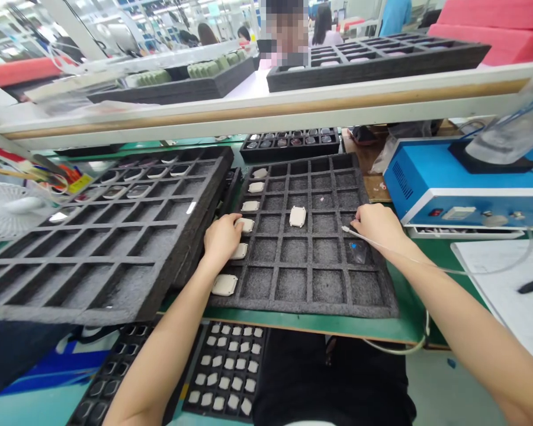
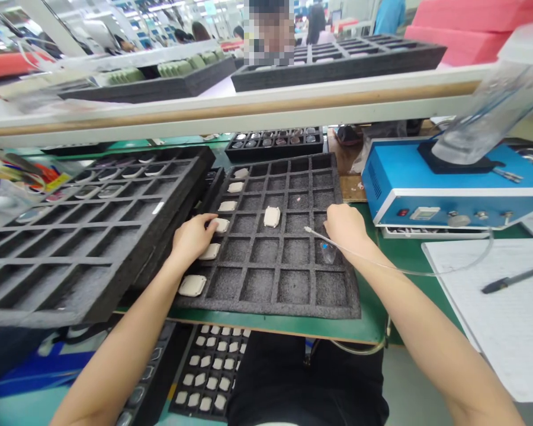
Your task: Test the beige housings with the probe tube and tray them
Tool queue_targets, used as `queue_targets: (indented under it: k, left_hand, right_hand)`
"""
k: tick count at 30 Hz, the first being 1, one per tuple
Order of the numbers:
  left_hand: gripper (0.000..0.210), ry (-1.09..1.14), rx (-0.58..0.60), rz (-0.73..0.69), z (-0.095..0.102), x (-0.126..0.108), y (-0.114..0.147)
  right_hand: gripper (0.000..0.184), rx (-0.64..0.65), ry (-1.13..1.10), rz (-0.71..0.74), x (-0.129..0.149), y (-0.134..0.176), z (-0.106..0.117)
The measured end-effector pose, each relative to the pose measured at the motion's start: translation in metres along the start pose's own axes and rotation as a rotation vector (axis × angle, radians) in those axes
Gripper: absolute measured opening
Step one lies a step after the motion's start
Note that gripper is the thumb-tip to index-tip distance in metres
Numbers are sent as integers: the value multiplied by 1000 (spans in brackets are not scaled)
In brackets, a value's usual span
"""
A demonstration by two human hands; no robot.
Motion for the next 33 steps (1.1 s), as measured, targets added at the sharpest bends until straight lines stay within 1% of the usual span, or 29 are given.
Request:
queue_targets:
  k: [3,5,6,8,10,13,17,20,21,22,24,26,27,29,31,33]
  left_hand:
    - [41,-38,-59,-41,3,-11,7]
    - [43,-9,-116,-116,6,-28,11]
    - [42,37,-113,-175,7,-39,12]
    - [34,149,-39,-304,3,-63,10]
    - [29,207,49,-374,-6,-84,5]
    - [31,197,80,-382,-20,-104,-4]
    - [40,242,101,-353,-28,-111,-11]
    - [27,332,135,-348,-29,-112,-15]
    - [24,389,151,-353,-30,-112,-17]
    - [24,501,177,-353,-31,-113,-18]
    - [29,872,266,-315,-37,-113,-18]
    - [33,1291,390,-228,-46,-113,-15]
    - [33,1438,451,-185,-50,-113,-12]
    - [33,1543,556,-140,-58,-114,-6]
    - [33,1551,634,-138,-63,-115,-2]
    - [34,1530,680,-164,-64,-115,1]
  right_hand:
    - [27,-56,53,28,1,3,-2]
    - [31,-118,53,31,2,6,-3]
    - [32,-152,26,29,2,7,-2]
    - [31,-223,-81,31,3,9,-2]
    - [29,-298,-226,59,5,10,-2]
    - [26,-381,-476,144,6,10,-9]
    - [21,-364,-759,181,5,8,-25]
    - [20,-367,-903,183,3,9,-30]
    - [20,-368,-959,185,3,10,-30]
    - [20,-359,-1023,190,3,10,-30]
    - [21,-312,-1171,196,5,12,-29]
    - [25,-240,-1310,195,7,14,-27]
    - [27,-207,-1360,199,8,15,-27]
    - [28,-166,-1418,223,10,17,-25]
    - [27,-148,-1442,258,12,19,-24]
    - [24,-131,-1439,278,13,19,-23]
Point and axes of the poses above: each hand's wrist, its own y-axis away from the middle knuckle, its own z-axis out of the back of the hand, x = y × z, the point moved 3 cm from there along -y, towards the middle knuckle, and after that the axes turned 9 degrees about y, right-handed, at the moved point
